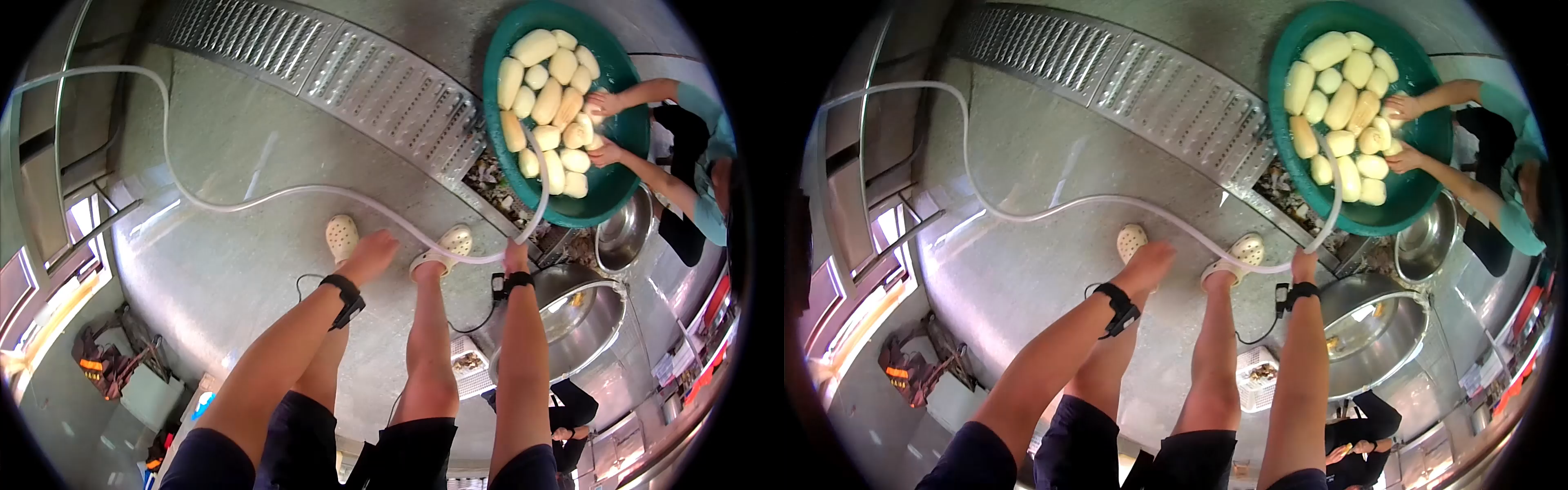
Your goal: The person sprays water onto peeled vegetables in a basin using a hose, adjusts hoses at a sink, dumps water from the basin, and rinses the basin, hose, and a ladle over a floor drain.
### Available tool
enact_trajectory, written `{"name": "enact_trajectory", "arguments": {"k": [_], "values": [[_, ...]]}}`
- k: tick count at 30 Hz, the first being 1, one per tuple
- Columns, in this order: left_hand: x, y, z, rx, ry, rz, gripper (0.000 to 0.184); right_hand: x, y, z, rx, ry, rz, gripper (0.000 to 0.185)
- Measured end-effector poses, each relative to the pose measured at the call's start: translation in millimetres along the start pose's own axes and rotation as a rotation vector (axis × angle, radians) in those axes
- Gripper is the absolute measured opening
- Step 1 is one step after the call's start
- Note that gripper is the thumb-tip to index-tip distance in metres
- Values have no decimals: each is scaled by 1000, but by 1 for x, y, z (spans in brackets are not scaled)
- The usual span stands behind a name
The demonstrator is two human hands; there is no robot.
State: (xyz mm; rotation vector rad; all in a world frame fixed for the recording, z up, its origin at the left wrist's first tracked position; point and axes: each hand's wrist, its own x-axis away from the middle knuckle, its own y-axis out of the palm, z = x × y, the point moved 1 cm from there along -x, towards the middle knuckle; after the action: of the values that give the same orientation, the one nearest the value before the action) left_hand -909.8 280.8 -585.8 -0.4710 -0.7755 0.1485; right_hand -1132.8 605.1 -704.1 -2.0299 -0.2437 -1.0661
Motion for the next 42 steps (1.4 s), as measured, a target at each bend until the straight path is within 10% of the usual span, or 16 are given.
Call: {"name": "enact_trajectory", "arguments": {"k": [5, 10, 17, 19, 22, 25, 26, 29, 32, 42], "values": [[27, -40, 16, 83, -116, -33, 27, 41, -14, 8, 46, 121, 17, 58], [69, -53, -19, -132, -67, -132, 28, 174, -50, -3, -322, 146, -409, 18], [191, -226, 10, 161, -184, -37, 35, 389, -116, 3, 46, 186, -337, 27], [242, -268, 0, 167, -187, 67, 33, 342, -132, 115, 371, -122, -384, 28], [303, -288, -72, 342, -341, 45, 29, 474, -141, -52, 213, 120, -405, 28], [384, -340, -70, 437, -561, 74, 28, 473, -137, -80, 97, -86, -345, 31], [397, -311, -143, 97, -297, 89, 29, 493, -140, -120, 294, -175, -297, 33], [439, -318, -168, 465, -819, 21, 23, 512, -132, -171, 67, -191, -294, 34], [444, -291, -236, 106, -393, -50, 22, 523, -131, -193, 67, -207, -286, 33], [359, -459, -53, 550, -399, 276, 28, 507, -75, -198, 356, -160, -417, 31]]}}
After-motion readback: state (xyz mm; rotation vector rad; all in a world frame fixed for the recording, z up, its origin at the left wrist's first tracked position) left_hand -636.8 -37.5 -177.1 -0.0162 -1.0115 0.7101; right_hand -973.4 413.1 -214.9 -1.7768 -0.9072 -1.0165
